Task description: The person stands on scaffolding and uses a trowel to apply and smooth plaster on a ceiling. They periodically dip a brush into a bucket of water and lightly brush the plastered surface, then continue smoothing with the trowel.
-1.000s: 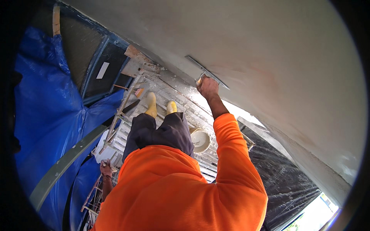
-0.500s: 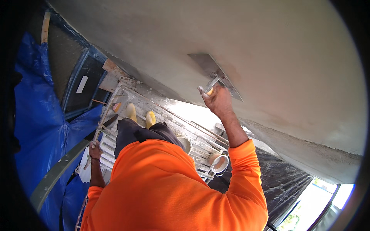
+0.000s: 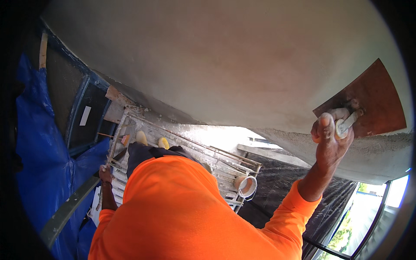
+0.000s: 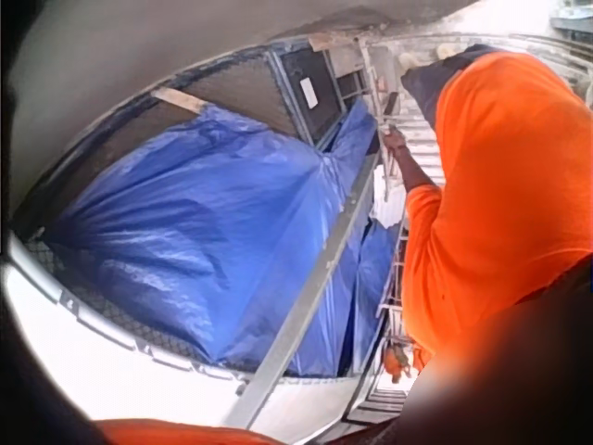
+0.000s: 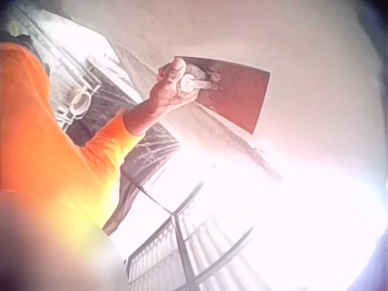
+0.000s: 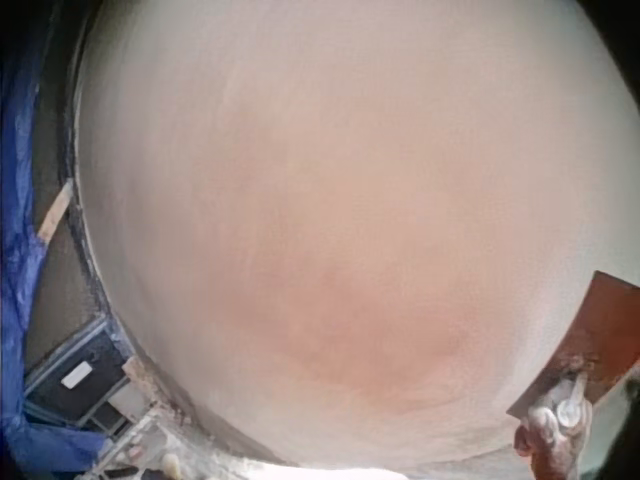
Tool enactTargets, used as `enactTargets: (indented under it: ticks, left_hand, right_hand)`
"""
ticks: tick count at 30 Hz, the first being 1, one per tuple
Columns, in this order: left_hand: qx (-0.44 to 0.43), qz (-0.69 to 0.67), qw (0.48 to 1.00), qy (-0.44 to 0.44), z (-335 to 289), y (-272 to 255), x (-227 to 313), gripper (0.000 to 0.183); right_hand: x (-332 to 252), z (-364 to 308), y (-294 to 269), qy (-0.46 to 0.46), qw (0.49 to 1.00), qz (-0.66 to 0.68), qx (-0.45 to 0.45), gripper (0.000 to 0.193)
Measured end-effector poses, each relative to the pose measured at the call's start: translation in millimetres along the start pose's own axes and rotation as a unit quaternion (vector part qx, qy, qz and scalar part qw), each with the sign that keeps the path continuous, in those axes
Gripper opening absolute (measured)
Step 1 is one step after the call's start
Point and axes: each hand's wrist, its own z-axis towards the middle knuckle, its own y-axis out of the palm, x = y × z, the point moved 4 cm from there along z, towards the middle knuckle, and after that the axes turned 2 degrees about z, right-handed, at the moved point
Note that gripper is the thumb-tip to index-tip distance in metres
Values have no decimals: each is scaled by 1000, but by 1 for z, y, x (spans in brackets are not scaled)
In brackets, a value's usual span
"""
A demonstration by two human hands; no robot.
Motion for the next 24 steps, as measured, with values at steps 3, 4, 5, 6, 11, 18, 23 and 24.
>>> enactTargets:
  ticks: [3, 4, 5, 6, 11, 18, 23, 24]
  left_hand:
    - [20, -103, 994, -22, -10, -1, 20, 67]
    - [1, -134, 990, -52, -11, 5, 26, 64]
    - [-17, -177, 980, -87, -15, 7, 27, 61]
    - [13, -210, 977, -25, -17, 8, 35, 53]
    - [19, -280, 960, 20, -51, 9, 37, 43]
    - [20, -243, 967, -73, -125, -4, -16, 31]
    - [94, -126, 984, -81, -160, -28, -81, 39]
    - [92, -164, 978, -95, -168, -32, -95, 37]
  right_hand:
    - [12, -31, 40, -132, 953, -263, -73, 30]
    - [35, -49, 68, -60, 970, -213, -98, 30]
    - [60, -66, 95, 59, 967, -170, -181, 34]
    - [79, -76, 134, 3, 955, -216, -204, 40]
    - [160, -135, 296, 92, 854, -287, -424, 66]
    - [172, -106, 467, 26, 866, -245, -436, 58]
    - [176, -77, 559, 45, 852, -274, -443, 49]
    - [180, -71, 570, 48, 855, -278, -436, 48]
